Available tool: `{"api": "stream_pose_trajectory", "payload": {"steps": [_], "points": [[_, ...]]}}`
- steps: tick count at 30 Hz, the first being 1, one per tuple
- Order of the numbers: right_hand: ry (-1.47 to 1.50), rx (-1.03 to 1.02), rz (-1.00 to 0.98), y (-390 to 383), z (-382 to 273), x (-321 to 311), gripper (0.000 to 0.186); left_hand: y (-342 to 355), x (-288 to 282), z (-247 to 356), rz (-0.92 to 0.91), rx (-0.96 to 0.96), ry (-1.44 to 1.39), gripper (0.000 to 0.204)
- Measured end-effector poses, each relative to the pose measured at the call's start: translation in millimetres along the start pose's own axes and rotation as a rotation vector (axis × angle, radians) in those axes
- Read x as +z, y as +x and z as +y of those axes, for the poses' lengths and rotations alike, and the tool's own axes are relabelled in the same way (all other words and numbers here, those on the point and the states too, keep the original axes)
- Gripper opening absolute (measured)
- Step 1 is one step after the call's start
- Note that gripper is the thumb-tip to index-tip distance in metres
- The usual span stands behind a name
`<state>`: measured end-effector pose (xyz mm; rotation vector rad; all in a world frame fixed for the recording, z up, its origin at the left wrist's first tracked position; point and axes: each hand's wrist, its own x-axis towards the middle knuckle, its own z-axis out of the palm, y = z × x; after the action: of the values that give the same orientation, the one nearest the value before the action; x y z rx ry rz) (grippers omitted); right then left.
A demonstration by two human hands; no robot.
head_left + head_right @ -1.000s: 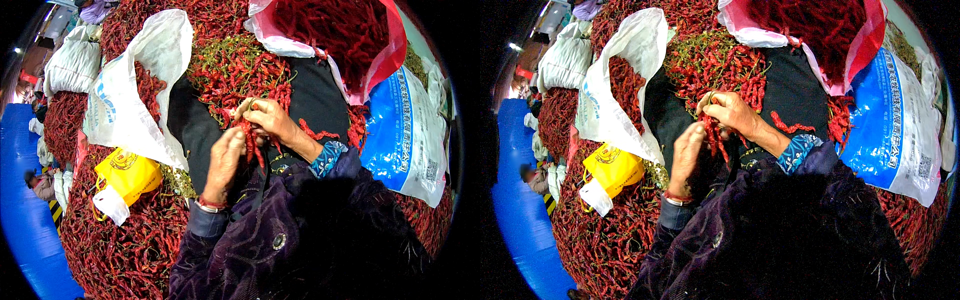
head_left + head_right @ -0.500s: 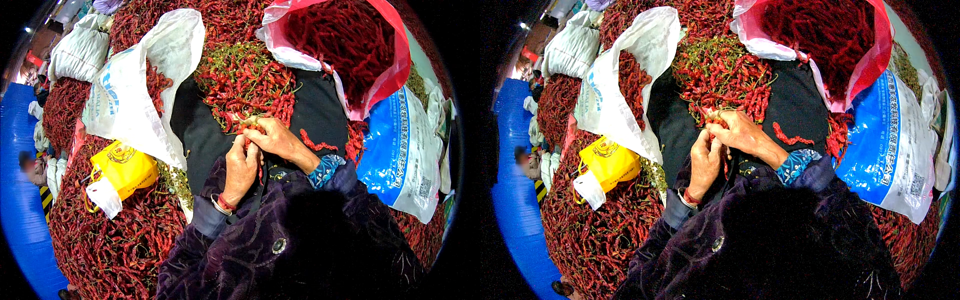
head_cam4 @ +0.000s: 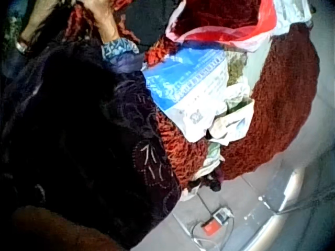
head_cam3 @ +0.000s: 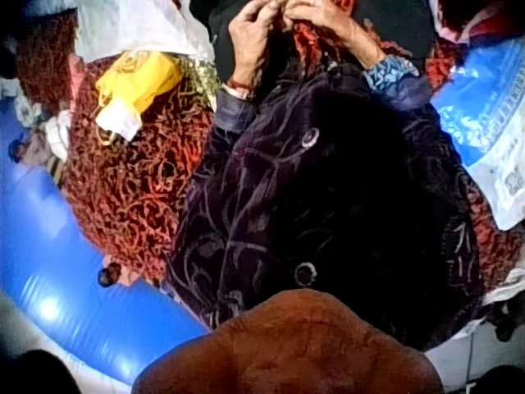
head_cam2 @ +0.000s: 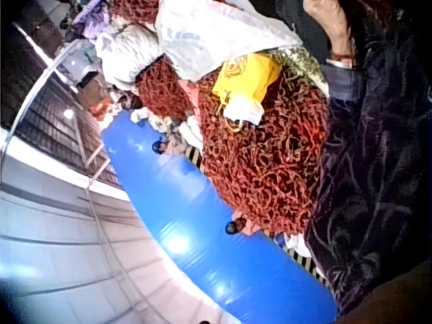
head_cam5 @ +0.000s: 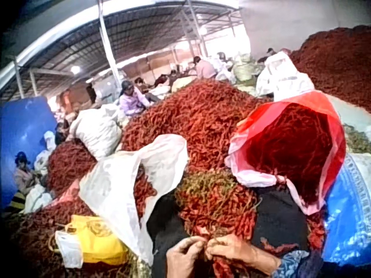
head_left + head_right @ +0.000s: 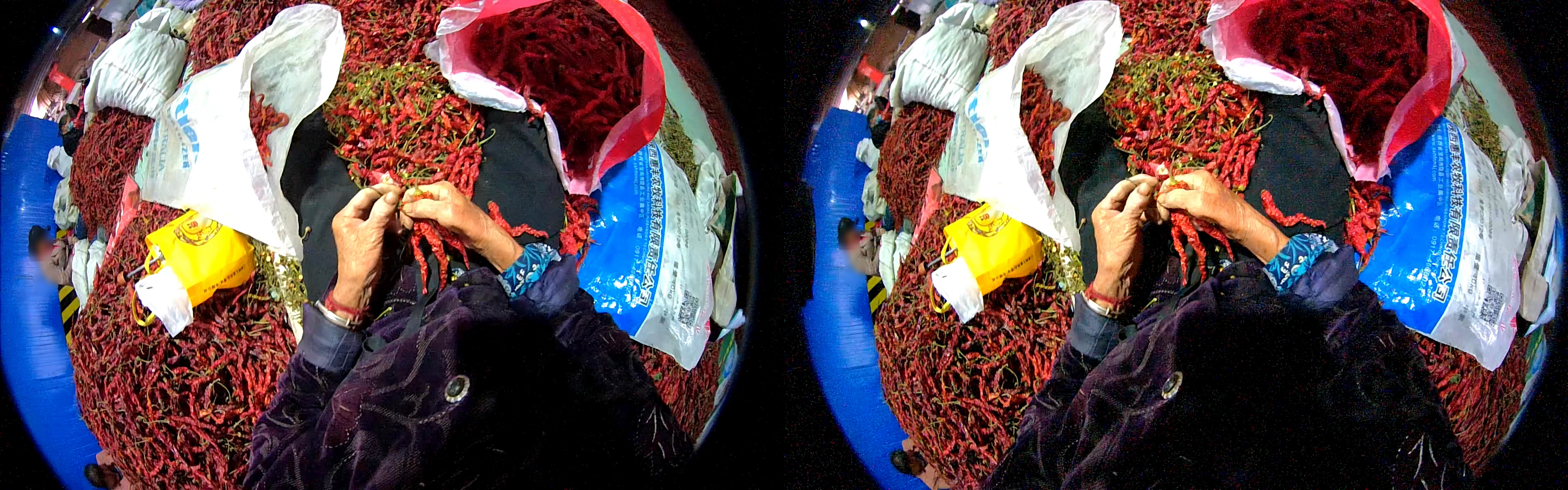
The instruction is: The person repeatedly picks dried red chili peppers from a large pile, removes the green stems by hand, and drops the de-stemmed peppers into a nearby bag. The work continues at a steady pace with hands visible throughout.
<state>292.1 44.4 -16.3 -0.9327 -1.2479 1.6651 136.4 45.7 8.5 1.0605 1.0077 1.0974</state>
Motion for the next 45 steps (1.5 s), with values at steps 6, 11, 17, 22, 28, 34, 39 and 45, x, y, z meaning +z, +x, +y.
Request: {"api": "stream_pose_trajectory", "payload": {"steps": [6,11,17,22,28,34,39,45], "points": [[0.047,0.04,-0.031,-2,2,8,0.021,-6,-3,-6,0.003,0.074,0.038,0.009],[0.168,0.018,-0.075,1,4,11,0.02,-9,4,-1,-0.002,0.074,-0.081,0.01],[-0.073,0.029,-0.004,2,9,11,0.023,-4,-4,-17,0.039,0.106,0.111,0.015],[-0.235,-0.097,-0.01,-1,11,16,0.023,-1,-9,-11,-0.056,-0.175,-0.165,0.027],[-0.231,-0.175,-0.121,-13,-4,12,0.024,6,-25,-6,-0.367,-0.492,-0.43,0.024],[0.108,0.036,-0.122,0,7,-1,0.028,5,-16,-11,-0.142,-0.326,-0.436,0.016],[-0.163,-0.148,-0.19,21,30,1,0.029,4,-18,1,-0.074,0.165,0.397,0.011],[-0.564,-0.329,-0.128,21,45,8,0.024,-4,-15,8,-0.076,0.416,0.713,0.01]]}}
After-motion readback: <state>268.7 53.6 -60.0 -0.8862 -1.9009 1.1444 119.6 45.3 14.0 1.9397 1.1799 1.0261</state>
